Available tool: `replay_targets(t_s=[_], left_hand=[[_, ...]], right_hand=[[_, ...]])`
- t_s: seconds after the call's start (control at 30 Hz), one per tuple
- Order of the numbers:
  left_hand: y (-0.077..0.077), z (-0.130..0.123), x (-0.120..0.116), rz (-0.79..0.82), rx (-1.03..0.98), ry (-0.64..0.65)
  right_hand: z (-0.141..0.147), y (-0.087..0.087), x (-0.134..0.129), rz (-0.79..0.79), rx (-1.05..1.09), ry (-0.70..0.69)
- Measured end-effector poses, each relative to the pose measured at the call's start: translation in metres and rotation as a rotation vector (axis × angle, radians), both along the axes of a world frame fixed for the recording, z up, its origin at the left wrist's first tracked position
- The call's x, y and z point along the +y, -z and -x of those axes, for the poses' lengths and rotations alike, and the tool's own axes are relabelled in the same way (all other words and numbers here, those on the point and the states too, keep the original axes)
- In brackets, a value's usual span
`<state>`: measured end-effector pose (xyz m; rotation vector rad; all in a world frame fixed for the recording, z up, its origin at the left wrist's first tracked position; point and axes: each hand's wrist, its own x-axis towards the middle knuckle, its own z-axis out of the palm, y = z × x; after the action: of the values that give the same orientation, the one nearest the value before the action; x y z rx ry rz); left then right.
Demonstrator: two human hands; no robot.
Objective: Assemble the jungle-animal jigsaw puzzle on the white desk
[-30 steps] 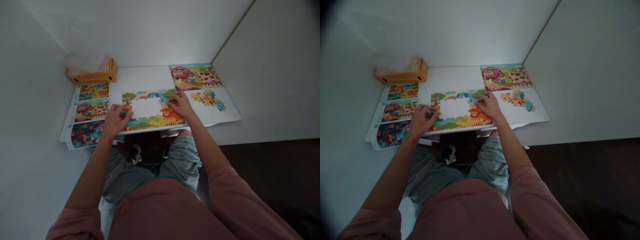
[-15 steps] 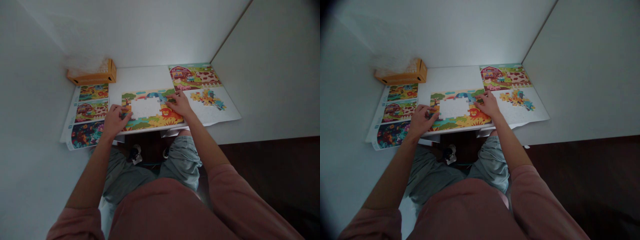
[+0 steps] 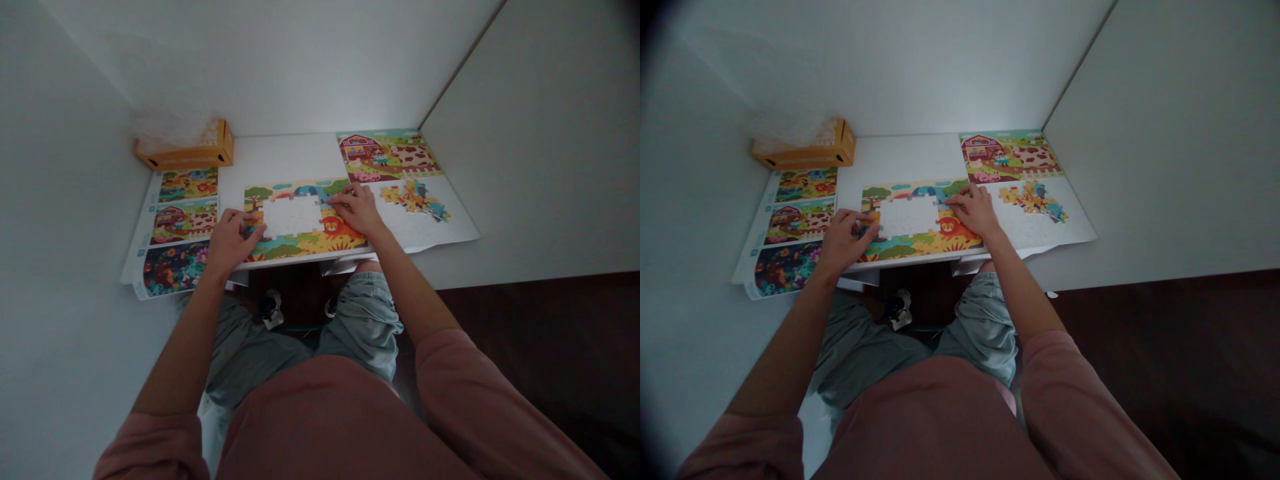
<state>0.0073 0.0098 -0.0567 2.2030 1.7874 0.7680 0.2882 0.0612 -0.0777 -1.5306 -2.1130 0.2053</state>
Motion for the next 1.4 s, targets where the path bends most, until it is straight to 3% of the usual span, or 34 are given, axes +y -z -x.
replay_targets(t_s=[0.33,0.53,0.63,0.77,0.9,1.0,1.13,1.4], left_hand=[[0.002,0.002,-0.001,0.012,0.048,-0.006],[-0.001,0.0,-0.003,-0.011,0.015,0.019],[-0.004,-0.002,-0.006,-0.026,-0.002,0.023],[-0.005,-0.004,-0.007,-0.055,0.039,0.045],[-0.002,-0.002,-0.005,-0.093,0.094,0.031],[0.001,-0.002,-0.004,-0.113,0.121,0.029],[0.002,-0.002,-0.005,-0.111,0.12,0.031],[-0.004,-0.006,-0.007,-0.036,0.035,0.032]], right_hand=[[-0.003,0.006,0.001,-0.082,-0.007,-0.037],[-0.008,-0.002,-0.001,-0.179,0.041,0.061],[-0.029,-0.01,-0.011,-0.183,0.074,0.154],[-0.091,-0.014,-0.034,-0.193,0.004,0.36],[-0.162,-0.003,-0.055,-0.165,-0.178,0.541],[-0.193,0.009,-0.064,-0.04,-0.292,0.557],[-0.203,0.014,-0.064,0.05,-0.32,0.565],[-0.199,0.007,-0.049,0.102,-0.289,0.557]])
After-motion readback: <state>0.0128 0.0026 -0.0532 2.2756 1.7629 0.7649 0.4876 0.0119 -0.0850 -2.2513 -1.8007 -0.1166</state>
